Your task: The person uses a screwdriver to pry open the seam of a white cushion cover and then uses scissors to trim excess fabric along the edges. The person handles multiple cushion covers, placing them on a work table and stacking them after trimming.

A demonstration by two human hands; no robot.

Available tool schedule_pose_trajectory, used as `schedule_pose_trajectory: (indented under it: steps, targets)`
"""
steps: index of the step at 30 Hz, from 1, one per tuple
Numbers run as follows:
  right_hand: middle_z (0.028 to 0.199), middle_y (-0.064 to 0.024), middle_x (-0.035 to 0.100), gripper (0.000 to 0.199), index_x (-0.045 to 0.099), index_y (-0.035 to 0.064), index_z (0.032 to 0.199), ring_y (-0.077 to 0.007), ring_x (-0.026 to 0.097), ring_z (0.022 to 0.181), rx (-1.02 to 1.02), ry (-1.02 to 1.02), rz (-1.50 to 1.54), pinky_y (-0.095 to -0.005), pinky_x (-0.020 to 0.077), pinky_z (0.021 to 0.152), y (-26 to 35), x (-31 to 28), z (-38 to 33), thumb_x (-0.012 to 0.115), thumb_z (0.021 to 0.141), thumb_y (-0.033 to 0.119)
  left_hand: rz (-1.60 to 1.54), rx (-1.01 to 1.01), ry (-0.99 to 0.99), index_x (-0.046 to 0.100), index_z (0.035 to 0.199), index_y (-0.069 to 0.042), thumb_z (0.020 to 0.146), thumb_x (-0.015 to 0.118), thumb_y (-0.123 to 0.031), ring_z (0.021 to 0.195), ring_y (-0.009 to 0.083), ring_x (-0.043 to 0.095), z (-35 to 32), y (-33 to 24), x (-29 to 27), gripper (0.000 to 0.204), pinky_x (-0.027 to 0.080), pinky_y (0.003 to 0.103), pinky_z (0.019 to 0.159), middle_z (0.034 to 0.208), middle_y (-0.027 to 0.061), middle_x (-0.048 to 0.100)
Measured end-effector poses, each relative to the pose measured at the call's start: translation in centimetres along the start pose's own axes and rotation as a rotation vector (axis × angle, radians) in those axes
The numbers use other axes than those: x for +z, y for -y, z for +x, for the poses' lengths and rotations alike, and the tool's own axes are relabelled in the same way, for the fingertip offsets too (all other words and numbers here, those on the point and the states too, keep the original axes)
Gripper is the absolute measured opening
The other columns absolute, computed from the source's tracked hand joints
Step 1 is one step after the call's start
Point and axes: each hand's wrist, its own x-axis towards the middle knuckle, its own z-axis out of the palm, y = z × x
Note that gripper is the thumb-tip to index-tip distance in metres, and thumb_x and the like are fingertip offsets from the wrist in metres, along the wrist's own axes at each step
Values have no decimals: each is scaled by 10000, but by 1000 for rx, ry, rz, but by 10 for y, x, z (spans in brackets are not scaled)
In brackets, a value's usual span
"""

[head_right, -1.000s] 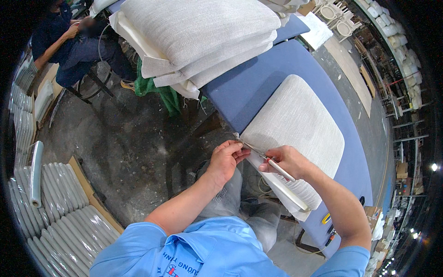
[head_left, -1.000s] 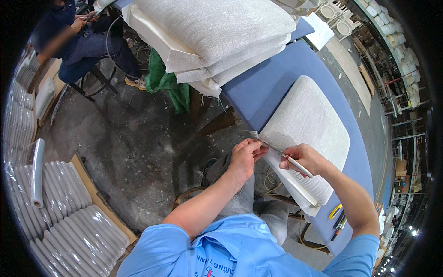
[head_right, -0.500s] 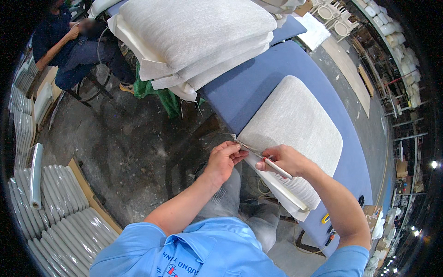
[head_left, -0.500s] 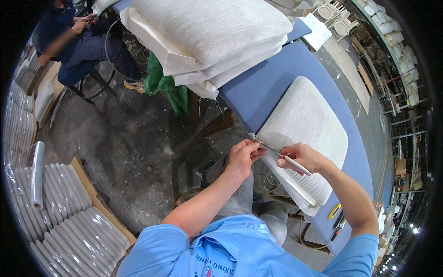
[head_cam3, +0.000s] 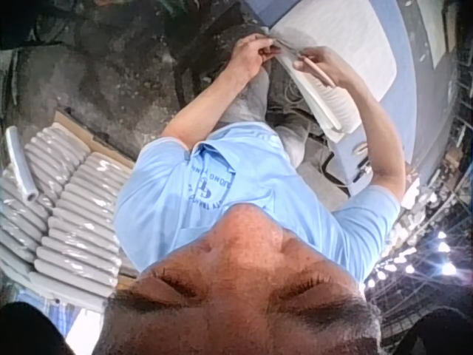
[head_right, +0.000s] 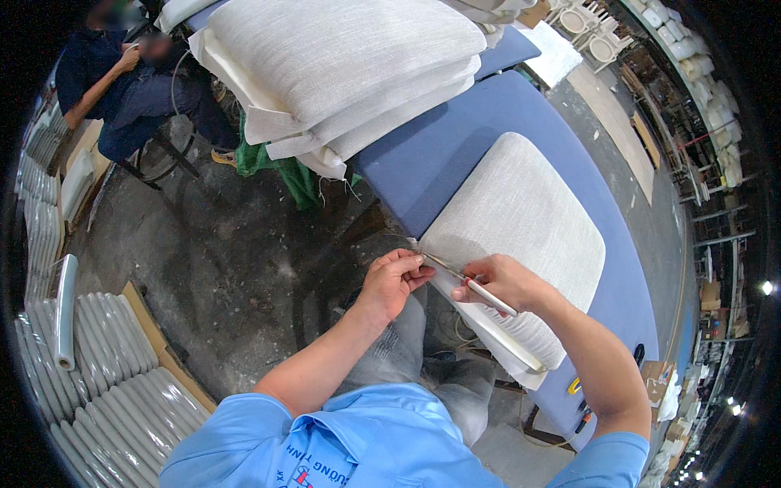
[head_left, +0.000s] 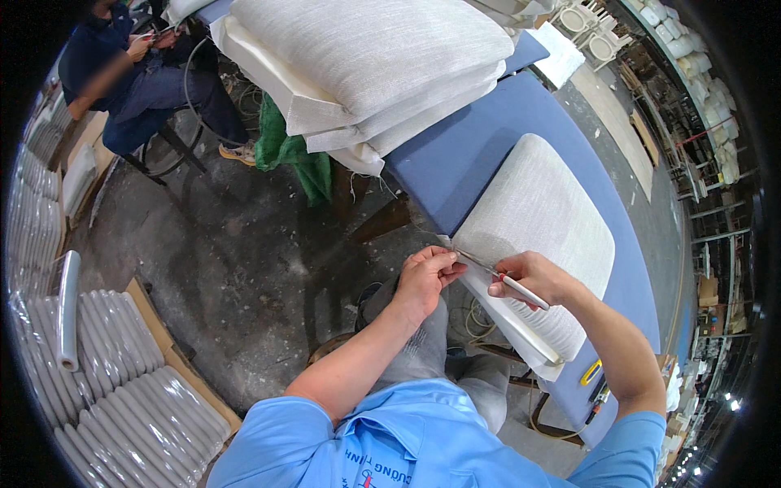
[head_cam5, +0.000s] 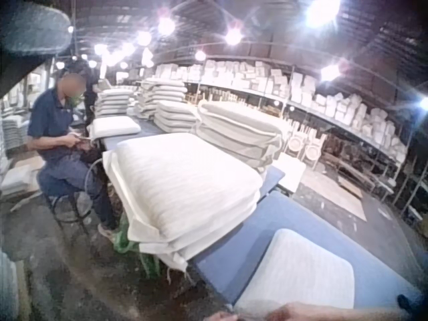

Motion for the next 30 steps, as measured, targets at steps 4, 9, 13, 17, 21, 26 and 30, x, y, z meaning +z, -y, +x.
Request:
schedule_pose_trajectory:
  steps: [4,9,13,17,21,26,30]
  targets:
    - [681,-23,621,775,730,10,1092,-155,635,614,-29,10,-74,-349,498,533,-11,-4,-10,721,861,749,27,-9,1,662,981,-45,981,681,-76,938,243,738,-1,-6,-3,37,583,427,978,965,97,739]
    - [676,-12,610,928,721,9,1126,-162,661,630,20,73,38,-351,518,533,-12,-7,-18,656,807,878,161,-29,18,679,1001,-40,981,692,-95,946,233,741,-1,-20,-7,60,583,404,965,972,98,747]
    - [654,17,569,959,720,20,1120,-143,643,611,12,110,111,-322,515,526,-14,-2,-10,645,777,913,271,45,-3,718,978,-23,977,696,-79,903,186,731,-5,-18,-2,60,594,334,894,972,80,744]
    - [645,29,549,941,730,24,1084,-135,628,595,8,93,140,-302,493,517,-12,2,-4,658,771,908,275,96,-40,727,967,-8,970,694,-61,895,175,728,-9,-13,2,63,597,318,876,944,73,739]
    - [651,36,541,689,695,55,982,-91,555,531,-24,76,177,-272,433,464,-11,1,-2,753,854,729,272,119,-45,730,940,-3,962,691,-45,877,165,723,-10,-11,5,61,596,312,853,928,70,734]
    - [714,-8,615,693,740,65,1075,-140,612,634,-33,36,56,-320,491,586,-11,0,-5,754,857,723,403,110,-27,723,933,-6,950,715,-56,838,160,715,-10,0,-9,54,584,305,822,916,59,730]
    - [716,-5,598,638,701,57,1120,-120,598,622,-46,101,151,-319,489,554,-20,-1,-19,775,883,645,464,13,-69,714,956,-21,952,736,-88,856,177,725,-31,-12,-36,71,581,317,815,923,64,731]
